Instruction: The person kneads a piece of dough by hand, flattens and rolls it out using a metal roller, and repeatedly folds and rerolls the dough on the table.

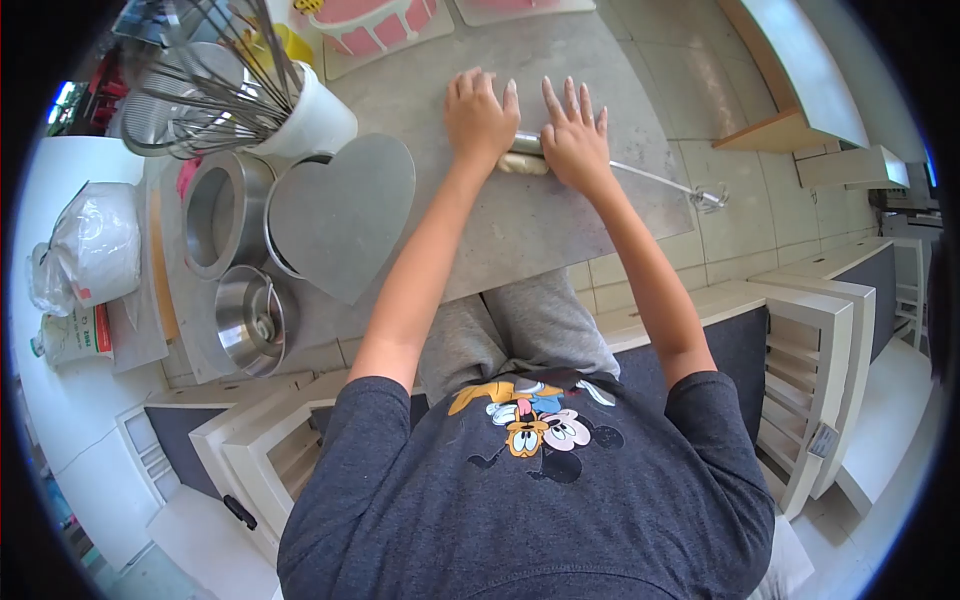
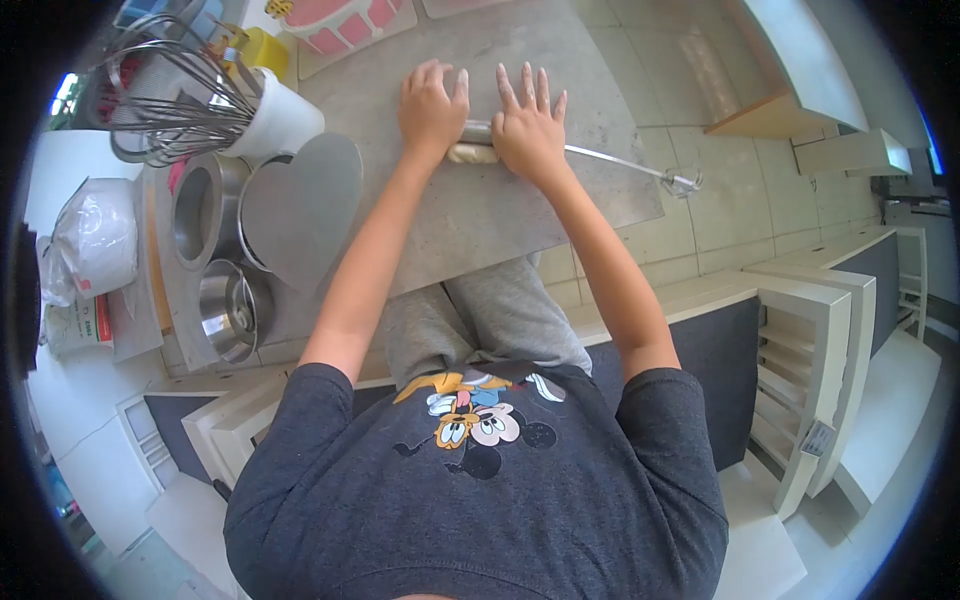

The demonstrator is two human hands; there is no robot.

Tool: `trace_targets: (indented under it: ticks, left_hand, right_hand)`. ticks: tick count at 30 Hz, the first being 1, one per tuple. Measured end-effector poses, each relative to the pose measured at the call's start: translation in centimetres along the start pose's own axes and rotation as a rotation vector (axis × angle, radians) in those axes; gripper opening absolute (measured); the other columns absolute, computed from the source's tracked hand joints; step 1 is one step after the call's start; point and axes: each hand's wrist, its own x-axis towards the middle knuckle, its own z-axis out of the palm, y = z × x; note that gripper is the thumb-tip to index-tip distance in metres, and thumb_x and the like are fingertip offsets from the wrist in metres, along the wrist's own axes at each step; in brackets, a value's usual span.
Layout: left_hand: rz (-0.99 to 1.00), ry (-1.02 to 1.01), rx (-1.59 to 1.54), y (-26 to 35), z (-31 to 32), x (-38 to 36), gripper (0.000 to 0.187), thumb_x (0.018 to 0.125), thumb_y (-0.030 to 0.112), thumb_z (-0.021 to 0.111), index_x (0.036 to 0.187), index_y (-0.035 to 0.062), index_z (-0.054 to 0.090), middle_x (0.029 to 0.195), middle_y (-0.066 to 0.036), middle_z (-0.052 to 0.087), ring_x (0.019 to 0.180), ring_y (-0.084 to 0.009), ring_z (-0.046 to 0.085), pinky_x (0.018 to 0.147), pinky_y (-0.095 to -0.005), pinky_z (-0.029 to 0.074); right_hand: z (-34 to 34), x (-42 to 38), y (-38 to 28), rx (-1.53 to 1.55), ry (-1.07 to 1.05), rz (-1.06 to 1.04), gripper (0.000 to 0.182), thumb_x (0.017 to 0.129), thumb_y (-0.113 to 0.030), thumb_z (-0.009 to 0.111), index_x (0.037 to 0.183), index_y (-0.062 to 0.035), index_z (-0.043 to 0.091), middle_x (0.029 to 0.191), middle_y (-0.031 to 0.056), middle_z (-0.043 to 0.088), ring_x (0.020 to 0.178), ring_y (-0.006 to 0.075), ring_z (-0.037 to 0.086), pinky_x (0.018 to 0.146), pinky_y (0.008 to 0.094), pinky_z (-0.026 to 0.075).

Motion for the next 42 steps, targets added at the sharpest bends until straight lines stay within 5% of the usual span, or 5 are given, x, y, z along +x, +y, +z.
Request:
trace_targets:
  ticks: [6, 21, 33, 42]
  left_hand:
    - [0.28, -0.028, -0.02, -1.6, -0.9, -2.2, 0.03, 0.083, 0.021, 0.053, 0.107, 0.0055, 0.062, 0.116, -0.013, 0.056, 0.117, -0.0335, 0.044, 0.099, -0.0423, 0.035]
    - [0.188, -0.017, 0.016, -2.2, 2.2, 1.0, 0.036, 0.084, 0.025, 0.051, 0.115, 0.0084, 0.06, 0.122, -0.015, 0.052, 0.122, -0.0337, 0.039, 0.102, -0.0454, 0.03]
    - [0.061, -0.003, 0.103, -1.7, 3.3, 2.7, 0.037, 0.085, 0.028, 0.051, 0.111, 0.0047, 0.061, 0.12, -0.017, 0.052, 0.12, -0.0341, 0.04, 0.101, -0.0453, 0.031]
    - [0.148, 0.033, 0.103, -1.2, 1.3, -0.5, 0.037, 0.088, 0.025, 0.047, 0.117, 0.0038, 0.057, 0.125, -0.016, 0.05, 0.119, -0.0346, 0.043, 0.099, -0.044, 0.034]
  right_hand:
    - [0.2, 0.0, 0.1, -0.008, 0.061, -0.025, 0.058, 0.088, -0.025, 0.033, 0.145, -0.0186, 0.02, 0.148, 0.0178, 0.018, 0.139, 0.0346, 0.008, 0.108, 0.0592, 0.004]
    - [1.7, 3.2, 1.5, -0.047, 0.196, -0.069, 0.06, 0.087, -0.024, 0.033, 0.145, -0.0282, 0.017, 0.151, 0.0135, 0.009, 0.139, 0.0359, 0.003, 0.107, 0.0599, 0.004]
    - [2.1, 6.6, 2.1, -0.042, 0.012, 0.054, 0.062, 0.087, -0.025, 0.035, 0.146, -0.0223, 0.015, 0.151, 0.0173, 0.005, 0.139, 0.0377, -0.003, 0.107, 0.0604, -0.001]
    - [1.0, 2.9, 1.1, -0.054, 0.143, -0.052, 0.056, 0.091, -0.031, 0.035, 0.145, -0.0223, 0.02, 0.151, 0.0162, 0.009, 0.14, 0.0341, 0.0, 0.108, 0.0581, -0.001]
